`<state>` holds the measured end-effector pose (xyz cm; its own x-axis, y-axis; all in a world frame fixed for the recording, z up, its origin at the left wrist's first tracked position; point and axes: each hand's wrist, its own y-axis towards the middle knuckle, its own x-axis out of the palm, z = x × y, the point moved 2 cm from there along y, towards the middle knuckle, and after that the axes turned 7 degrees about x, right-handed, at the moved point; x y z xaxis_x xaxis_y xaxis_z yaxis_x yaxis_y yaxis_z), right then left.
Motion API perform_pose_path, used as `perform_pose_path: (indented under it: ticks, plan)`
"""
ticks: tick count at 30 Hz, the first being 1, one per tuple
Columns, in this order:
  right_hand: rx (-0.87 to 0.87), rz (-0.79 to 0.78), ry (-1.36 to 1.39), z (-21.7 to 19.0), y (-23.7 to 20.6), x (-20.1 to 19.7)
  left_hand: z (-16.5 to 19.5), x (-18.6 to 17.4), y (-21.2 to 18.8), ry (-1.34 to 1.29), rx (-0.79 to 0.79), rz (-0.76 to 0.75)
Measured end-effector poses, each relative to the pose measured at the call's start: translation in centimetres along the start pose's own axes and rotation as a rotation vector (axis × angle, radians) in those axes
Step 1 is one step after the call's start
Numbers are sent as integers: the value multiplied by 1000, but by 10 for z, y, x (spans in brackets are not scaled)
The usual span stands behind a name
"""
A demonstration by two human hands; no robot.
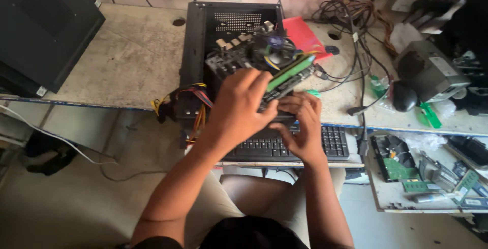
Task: The person connects a ribbon cable to a motherboard, then places the motherboard into a computer case. They handle the motherboard, ribbon cable, and case, and briefly unwrap a small plastic-wrapped item.
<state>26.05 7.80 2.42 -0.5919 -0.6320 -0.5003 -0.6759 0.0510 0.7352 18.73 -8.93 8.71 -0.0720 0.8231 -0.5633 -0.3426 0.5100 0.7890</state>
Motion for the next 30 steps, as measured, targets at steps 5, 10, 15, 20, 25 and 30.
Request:
perform_pose_path:
  ticks: [5, 10, 15, 20, 25, 30]
  plan:
    - [2, 41, -10, 2, 1, 13, -3, -1, 0, 23, 20, 21]
    - [-5, 149, 23, 3, -7, 21, -3, -3, -4, -14, 7, 16]
    - [-49, 333, -93, -2, -19, 27, 8, -1, -8, -63, -11, 60]
    - [-40, 406, -238, -13, -26, 24, 19, -2, -15, -70, -8, 94]
    - [-28, 463, -395, -25, -31, 13, 26, -3, -16, -91, 7, 61]
    - [-25, 381, -405, -31, -27, 4, 39, -15, -8, 1, 0, 6]
